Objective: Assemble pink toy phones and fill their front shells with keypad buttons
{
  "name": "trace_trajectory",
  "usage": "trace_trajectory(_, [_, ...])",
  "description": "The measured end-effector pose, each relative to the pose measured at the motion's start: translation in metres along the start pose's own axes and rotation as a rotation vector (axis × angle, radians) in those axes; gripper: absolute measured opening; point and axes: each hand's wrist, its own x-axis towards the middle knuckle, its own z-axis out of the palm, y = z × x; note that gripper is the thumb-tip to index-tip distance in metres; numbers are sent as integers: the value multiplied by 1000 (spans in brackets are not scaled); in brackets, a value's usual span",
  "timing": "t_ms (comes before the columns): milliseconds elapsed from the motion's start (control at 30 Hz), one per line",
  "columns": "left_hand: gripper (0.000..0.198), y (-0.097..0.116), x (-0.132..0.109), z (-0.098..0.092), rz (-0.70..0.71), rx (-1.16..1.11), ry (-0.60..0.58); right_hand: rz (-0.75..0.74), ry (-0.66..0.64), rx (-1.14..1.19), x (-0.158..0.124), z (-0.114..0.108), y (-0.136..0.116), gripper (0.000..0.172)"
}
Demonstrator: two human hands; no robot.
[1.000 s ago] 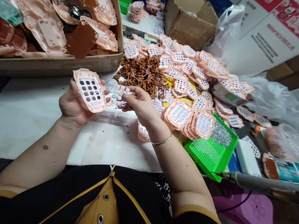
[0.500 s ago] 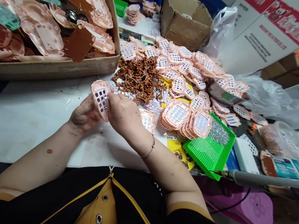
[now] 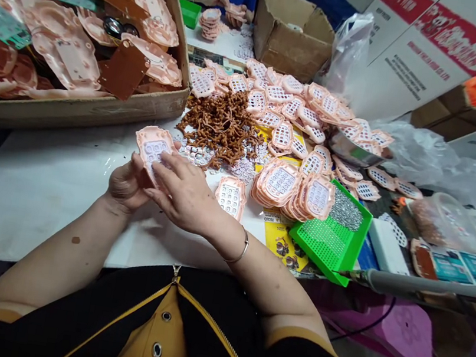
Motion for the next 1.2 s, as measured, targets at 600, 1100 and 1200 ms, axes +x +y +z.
trace_trajectory(600, [69, 1, 2, 1, -94, 145, -33, 208, -7, -563, -78, -32, 6, 35])
trace_trajectory(1100, [65, 1, 8, -4, -148, 203, 36, 547, -26, -672, -4, -124, 100, 39])
trace_trajectory(1200, [66, 2, 10, -5, -152, 180, 60, 787, -281, -756, 25, -139, 167, 32])
